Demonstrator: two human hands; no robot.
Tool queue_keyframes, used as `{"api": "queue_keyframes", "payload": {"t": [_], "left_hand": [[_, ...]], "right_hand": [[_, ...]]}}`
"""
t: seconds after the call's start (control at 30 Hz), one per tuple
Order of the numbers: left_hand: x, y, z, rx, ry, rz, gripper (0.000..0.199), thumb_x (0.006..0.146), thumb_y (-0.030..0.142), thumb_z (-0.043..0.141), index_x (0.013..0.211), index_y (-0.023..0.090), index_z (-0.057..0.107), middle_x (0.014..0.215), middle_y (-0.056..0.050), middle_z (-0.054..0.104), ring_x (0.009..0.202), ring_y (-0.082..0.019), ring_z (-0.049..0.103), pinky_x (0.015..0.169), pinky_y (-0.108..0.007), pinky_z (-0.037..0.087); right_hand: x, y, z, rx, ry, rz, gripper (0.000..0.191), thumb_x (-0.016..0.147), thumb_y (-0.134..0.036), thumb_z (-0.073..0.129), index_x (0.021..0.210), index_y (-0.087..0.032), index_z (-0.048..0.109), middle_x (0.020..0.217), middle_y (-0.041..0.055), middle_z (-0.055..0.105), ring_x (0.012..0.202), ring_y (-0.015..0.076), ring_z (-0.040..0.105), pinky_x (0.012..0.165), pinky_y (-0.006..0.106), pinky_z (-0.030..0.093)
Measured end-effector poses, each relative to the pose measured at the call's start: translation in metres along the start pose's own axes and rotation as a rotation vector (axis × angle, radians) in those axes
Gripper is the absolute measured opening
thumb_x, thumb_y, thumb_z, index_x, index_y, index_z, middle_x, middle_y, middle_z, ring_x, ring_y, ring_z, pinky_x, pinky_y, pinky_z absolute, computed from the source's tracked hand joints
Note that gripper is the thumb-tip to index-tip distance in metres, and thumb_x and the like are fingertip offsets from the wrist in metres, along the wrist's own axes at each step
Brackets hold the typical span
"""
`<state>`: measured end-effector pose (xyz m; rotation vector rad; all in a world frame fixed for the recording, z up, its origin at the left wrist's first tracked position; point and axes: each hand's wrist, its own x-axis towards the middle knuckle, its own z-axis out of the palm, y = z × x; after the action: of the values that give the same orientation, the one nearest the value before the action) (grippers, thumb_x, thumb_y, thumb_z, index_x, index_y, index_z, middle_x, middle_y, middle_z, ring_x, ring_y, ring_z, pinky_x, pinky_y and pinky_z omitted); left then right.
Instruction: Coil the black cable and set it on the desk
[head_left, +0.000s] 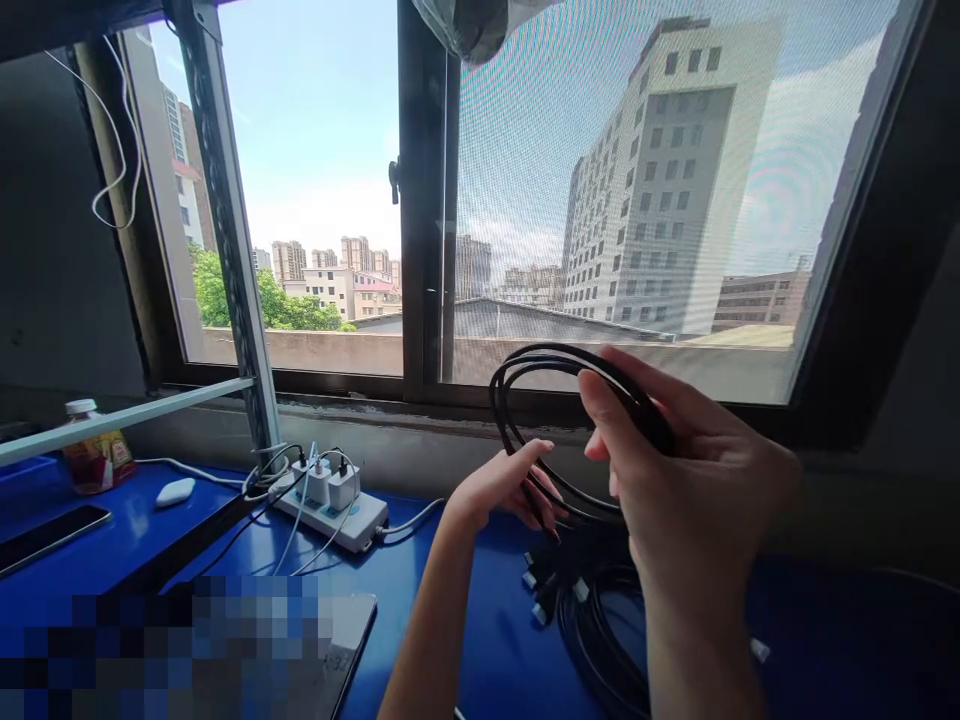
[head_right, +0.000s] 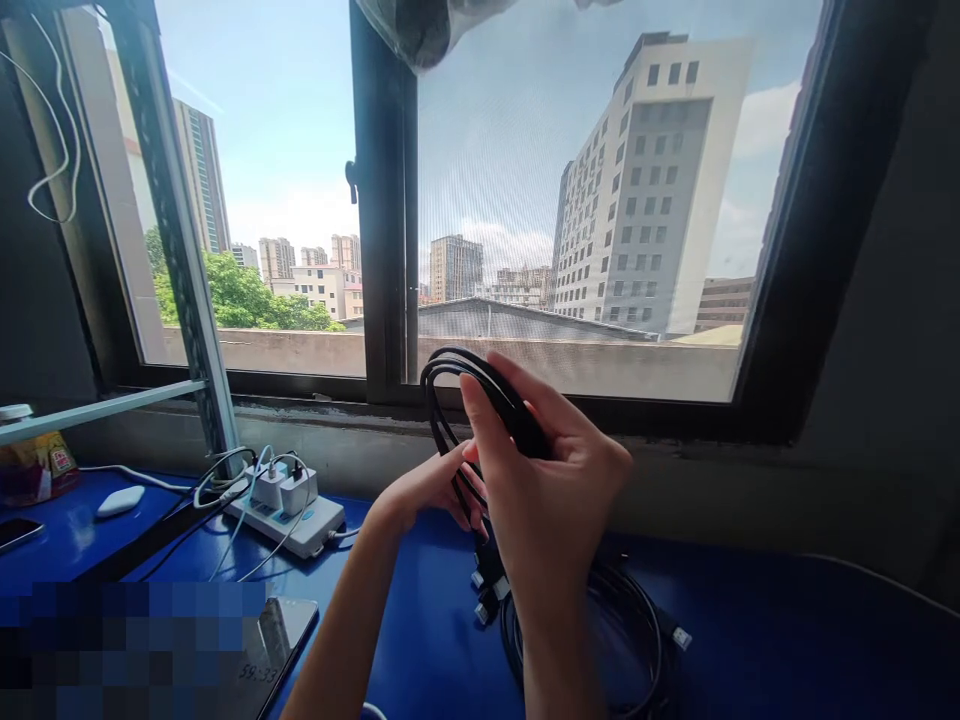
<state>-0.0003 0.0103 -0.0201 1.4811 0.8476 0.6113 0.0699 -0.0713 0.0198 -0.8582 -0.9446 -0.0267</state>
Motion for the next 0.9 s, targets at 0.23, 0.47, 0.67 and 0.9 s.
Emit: {"api": "queue_keyframes", "payload": {"t": [0.23, 0.47, 0.67, 0.9], "left_hand": [[0.012, -0.006, 0.000, -0.082, 0.052, 0.140, 0.037, 0.078, 0.031, 0.028, 0.055, 0.011, 0.049, 0.044, -0.004, 0.052, 0.042, -0.013, 0.052, 0.047, -0.021, 0.039], [0.013, -0.005, 0.003, -0.177, 0.134, 0.159, 0.042, 0.079, 0.037, 0.027, 0.050, 0.013, 0.046, 0.041, -0.002, 0.047, 0.039, -0.012, 0.049, 0.050, -0.023, 0.042], [0.008, -0.006, 0.008, -0.005, -0.104, 0.004, 0.064, 0.079, 0.058, 0.024, 0.043, 0.013, 0.051, 0.037, -0.004, 0.043, 0.034, -0.012, 0.048, 0.041, -0.021, 0.036], [0.010, -0.006, 0.011, -0.045, -0.379, -0.034, 0.072, 0.072, 0.071, 0.027, 0.050, 0.012, 0.061, 0.049, -0.009, 0.056, 0.048, -0.012, 0.054, 0.045, -0.018, 0.038]], "right_hand": [[0.004, 0.002, -0.003, 0.066, -0.164, 0.050, 0.031, 0.064, -0.035, 0.069, 0.090, -0.019, 0.070, 0.038, -0.0067, 0.047, 0.027, 0.0029, 0.034, 0.025, 0.014, 0.026], [0.013, 0.014, -0.004, 0.056, -0.345, 0.123, 0.034, 0.060, -0.035, 0.071, 0.089, -0.017, 0.070, 0.040, -0.0064, 0.049, 0.029, 0.0039, 0.039, 0.027, 0.014, 0.032], [0.009, 0.011, -0.002, 0.178, -0.126, 0.192, 0.031, 0.061, -0.031, 0.071, 0.089, -0.019, 0.070, 0.037, -0.0081, 0.046, 0.025, 0.0018, 0.031, 0.023, 0.013, 0.024], [0.003, 0.005, 0.003, 0.210, -0.064, 0.127, 0.034, 0.061, -0.024, 0.071, 0.094, -0.020, 0.068, 0.037, -0.0090, 0.047, 0.026, 0.0018, 0.032, 0.025, 0.013, 0.026]]}}
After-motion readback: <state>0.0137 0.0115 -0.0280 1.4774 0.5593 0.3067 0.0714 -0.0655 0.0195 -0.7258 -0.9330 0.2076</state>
